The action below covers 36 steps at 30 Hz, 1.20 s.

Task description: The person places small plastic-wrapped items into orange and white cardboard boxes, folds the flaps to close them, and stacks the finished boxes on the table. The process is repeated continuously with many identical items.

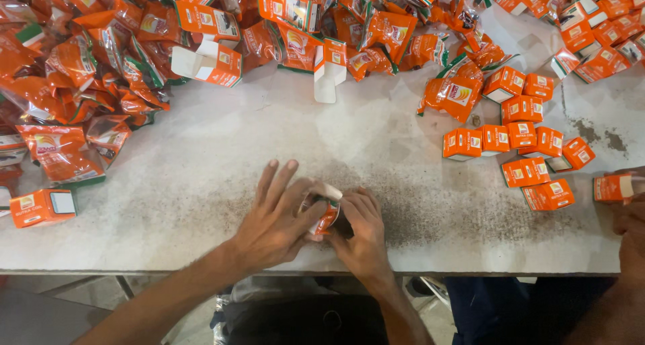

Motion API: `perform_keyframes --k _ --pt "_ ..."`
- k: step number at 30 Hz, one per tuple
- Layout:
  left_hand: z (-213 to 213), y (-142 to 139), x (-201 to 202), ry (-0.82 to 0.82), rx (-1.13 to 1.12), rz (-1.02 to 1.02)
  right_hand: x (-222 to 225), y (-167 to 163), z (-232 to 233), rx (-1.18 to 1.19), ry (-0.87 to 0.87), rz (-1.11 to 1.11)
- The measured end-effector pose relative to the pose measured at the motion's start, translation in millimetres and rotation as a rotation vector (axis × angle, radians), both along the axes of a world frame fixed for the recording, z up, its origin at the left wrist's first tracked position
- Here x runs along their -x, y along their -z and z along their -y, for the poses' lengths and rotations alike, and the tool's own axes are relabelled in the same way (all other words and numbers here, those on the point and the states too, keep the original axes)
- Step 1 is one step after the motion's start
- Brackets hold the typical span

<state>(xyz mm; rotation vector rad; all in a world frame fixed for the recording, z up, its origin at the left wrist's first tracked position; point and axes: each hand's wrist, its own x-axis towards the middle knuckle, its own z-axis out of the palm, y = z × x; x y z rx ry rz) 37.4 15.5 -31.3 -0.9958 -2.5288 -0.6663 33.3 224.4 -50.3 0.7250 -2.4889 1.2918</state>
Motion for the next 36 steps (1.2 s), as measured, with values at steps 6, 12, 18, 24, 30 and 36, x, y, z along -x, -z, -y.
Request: perform_keyframes --k 6,12,18,24,30,36 --pt "-19 -11 6 -0.170 -0.120 0.175 -5 -7 5 -0.011 0.017 -0.003" --pt "-21 1 15 -0.351 -0.427 0.877 -4 -2 4 -0.011 0.030 -0.009" --pt "-29 21 29 -0.362 -0.359 0.679 -14 11 5 0.080 0.093 0.033" --pt "-17 11 29 -0.267 -0.359 0.908 -16 8 10 -0.103 0.067 -0.139" --pt "17 -1 43 0.215 -0.918 1.392 -11 -2 8 -0.081 0.019 -0.085" --pt "10 17 46 0.014 -0.749 1.413 -14 -3 12 -0.094 0.043 -0.065"
